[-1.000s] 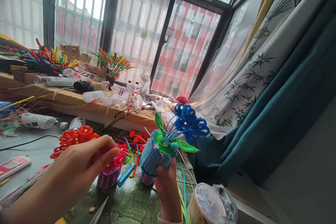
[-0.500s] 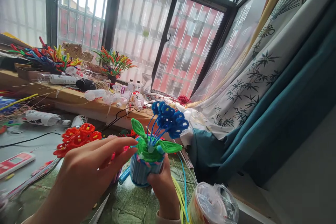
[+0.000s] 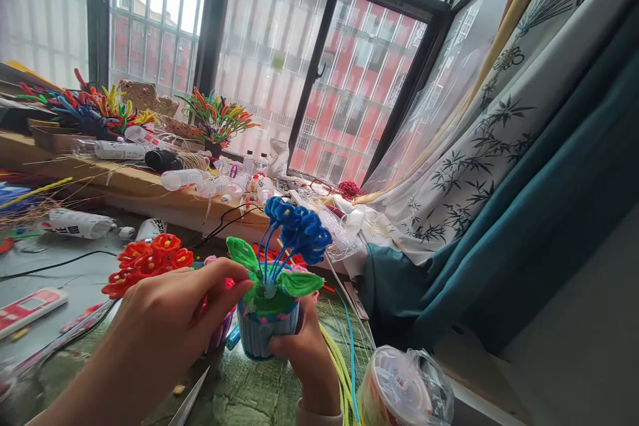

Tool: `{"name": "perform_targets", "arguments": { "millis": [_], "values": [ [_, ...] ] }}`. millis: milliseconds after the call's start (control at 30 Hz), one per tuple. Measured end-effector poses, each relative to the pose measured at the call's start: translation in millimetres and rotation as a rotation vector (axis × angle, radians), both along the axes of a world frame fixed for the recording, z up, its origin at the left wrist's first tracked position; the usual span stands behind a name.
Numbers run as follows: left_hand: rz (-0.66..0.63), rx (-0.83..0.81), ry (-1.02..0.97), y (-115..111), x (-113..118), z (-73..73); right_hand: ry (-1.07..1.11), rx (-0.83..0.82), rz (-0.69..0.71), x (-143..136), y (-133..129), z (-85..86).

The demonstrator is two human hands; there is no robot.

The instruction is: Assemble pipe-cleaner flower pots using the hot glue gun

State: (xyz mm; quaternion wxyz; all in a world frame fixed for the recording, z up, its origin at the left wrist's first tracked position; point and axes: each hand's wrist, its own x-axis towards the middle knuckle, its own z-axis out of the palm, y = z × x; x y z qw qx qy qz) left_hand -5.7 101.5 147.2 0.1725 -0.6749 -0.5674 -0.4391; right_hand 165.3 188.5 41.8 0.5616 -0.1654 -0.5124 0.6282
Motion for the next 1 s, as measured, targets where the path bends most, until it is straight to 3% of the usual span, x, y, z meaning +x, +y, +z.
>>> {"name": "perform_targets", "arguments": {
  "millis": [133, 333, 600, 733, 800, 900, 1000],
  "values": [
    [-0.139, -0.011, -0.207, -3, 0, 11.2, -0.013, 0.023, -0.017, -1, 3, -3.9],
    [-0.345, -0.071, -0.671, -3, 6, 20.7, -0.001, -0.002, -0.011, -1, 6, -8.6],
    [-0.732, -0.131, -1.123, -11, 20, 30.3, 0.027, 0.006, 0.004, -2, 3, -0.1],
    [-0.888, -0.108, -1.373, -20, 13, 34.6, 0.015, -0.008, 0.002, 0, 0, 8.1],
    [-0.979, -0.100, -1.417, -19, 2, 35.0, 0.022, -0.026, -0.013, 0, -2, 11.7],
    [-1.175, -0.106, -1.276, -12, -18, 32.5, 0.034, -0.053, -0.008, 1, -4, 15.1],
    [-1.172, 0.062, -1.309, -4, -30, 30.3, 0.052, -0.038, 0.026, 2, -5, 17.0]
  ]
}}
